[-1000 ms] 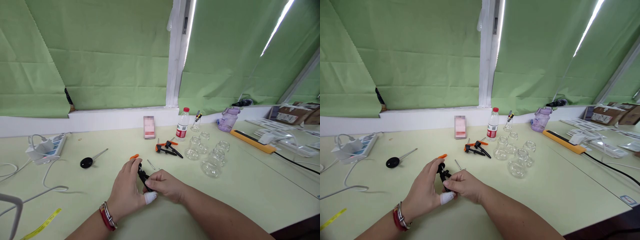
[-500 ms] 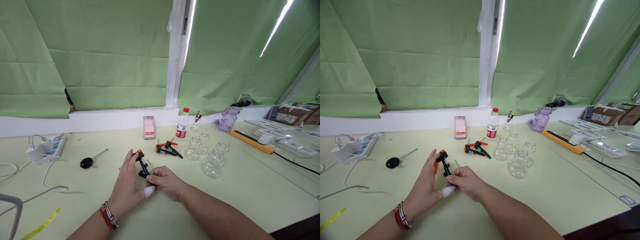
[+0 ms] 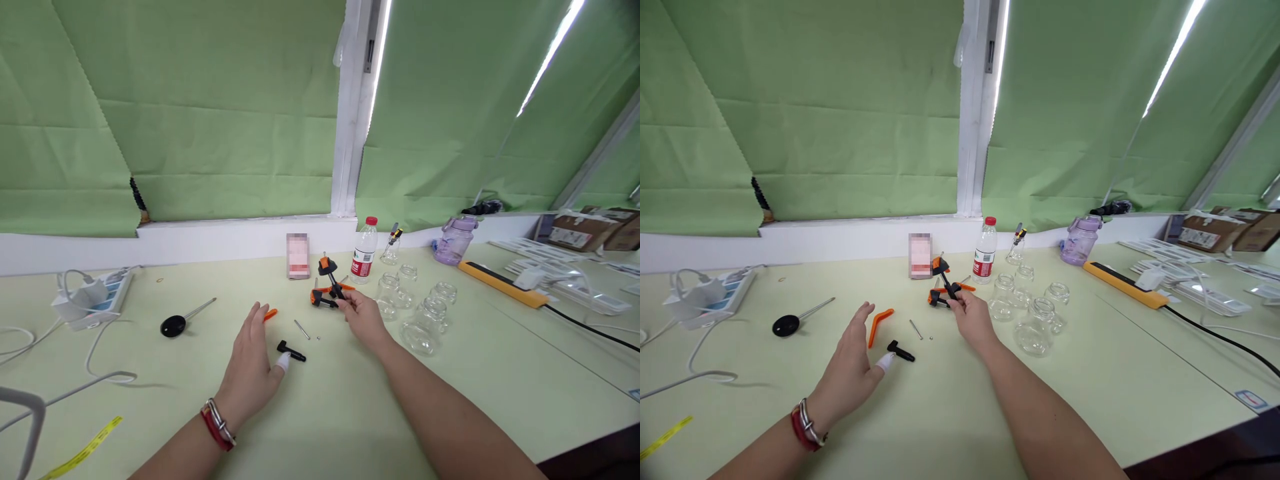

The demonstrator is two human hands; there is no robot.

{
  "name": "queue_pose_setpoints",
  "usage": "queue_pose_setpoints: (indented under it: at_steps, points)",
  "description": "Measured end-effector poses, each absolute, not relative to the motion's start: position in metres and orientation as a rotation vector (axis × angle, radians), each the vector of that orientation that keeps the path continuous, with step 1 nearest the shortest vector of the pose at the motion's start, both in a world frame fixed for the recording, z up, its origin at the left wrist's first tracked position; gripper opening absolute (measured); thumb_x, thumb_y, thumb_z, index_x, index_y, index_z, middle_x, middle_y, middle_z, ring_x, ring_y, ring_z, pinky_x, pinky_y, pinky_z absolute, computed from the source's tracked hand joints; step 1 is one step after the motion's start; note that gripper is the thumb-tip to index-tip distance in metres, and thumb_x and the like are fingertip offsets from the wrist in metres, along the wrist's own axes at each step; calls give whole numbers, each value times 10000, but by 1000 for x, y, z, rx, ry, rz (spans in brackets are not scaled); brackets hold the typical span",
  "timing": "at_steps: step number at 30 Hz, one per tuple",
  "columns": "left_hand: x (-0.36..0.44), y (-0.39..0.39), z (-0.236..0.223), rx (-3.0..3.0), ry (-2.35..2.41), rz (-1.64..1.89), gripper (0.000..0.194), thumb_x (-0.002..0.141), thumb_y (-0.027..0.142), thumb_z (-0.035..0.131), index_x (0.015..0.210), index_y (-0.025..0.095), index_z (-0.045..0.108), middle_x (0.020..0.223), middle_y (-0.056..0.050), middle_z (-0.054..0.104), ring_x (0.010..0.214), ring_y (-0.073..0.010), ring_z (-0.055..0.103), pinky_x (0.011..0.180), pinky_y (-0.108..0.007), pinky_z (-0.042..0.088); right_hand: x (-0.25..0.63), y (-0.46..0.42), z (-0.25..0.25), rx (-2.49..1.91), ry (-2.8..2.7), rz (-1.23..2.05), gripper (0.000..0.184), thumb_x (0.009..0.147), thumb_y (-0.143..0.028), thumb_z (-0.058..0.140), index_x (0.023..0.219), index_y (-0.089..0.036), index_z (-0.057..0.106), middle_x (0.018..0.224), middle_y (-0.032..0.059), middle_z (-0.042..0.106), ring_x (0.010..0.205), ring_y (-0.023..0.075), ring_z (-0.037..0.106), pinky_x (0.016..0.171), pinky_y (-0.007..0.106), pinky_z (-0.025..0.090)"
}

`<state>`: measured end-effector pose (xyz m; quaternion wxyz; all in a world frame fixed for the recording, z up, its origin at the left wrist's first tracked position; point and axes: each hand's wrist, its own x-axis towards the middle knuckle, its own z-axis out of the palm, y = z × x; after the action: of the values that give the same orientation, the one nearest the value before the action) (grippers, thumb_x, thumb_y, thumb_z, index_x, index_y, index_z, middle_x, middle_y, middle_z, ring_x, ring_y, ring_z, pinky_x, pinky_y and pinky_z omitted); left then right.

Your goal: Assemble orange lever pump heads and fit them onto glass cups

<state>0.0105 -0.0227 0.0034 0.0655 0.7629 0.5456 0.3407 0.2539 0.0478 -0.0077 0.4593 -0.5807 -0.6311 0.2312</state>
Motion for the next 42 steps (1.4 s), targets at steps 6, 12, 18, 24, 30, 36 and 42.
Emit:
queue_pose_setpoints:
  at_steps: [6,12,18,24,30,36,42]
  points:
    - [7,-19,2,2240,1715,951,788,767,275,549,1428,186,128,1479,-171,252,1349,-363,268,1006,-560,381,272,61,-8,-1688,-1561,355,205,837,-282,486,897,-178,653,762,46,659,684,186,564,628,281,385]
    - [6,-19,4,2201,1735,872,756,782,325,524,1417,157,151,1438,-182,323,1327,-352,317,990,-524,414,277,68,-15,-1887,-1611,275,174,834,-246,520,875,-170,671,781,73,673,742,198,588,624,268,362]
    - [7,-18,5,2188,1745,849,728,797,374,506,1403,144,173,1389,-200,382,1293,-351,372,960,-517,436,278,69,-19,-1991,-1660,260,139,818,-243,549,840,-166,663,821,84,674,772,194,596,609,258,355]
    - [7,-18,5,2186,1738,852,715,788,362,516,1397,177,189,1366,-180,418,1239,-347,444,920,-503,464,276,67,-18,-2037,-1660,259,137,790,-286,587,830,-179,663,875,84,671,816,215,604,597,269,366]
    - [5,-16,4,2183,1741,859,711,785,359,520,1395,197,193,1356,-170,429,1198,-338,482,877,-483,482,274,65,-17,-2020,-1662,240,168,768,-283,608,902,-188,645,1021,78,625,887,213,590,636,271,383]
    - [-11,1,5,2159,1941,891,670,786,402,501,1363,162,259,1323,-176,454,1210,-356,450,930,-503,413,268,62,-16,-1946,-1689,227,161,798,-267,576,924,-180,627,1028,68,601,873,185,582,677,265,390]
    - [-43,30,8,2087,2450,1072,487,772,380,490,1201,161,416,1354,-179,434,1291,-313,352,1033,-533,229,263,58,-16,-1863,-1745,243,142,792,-256,574,900,-179,624,1000,58,604,856,177,578,678,257,387]
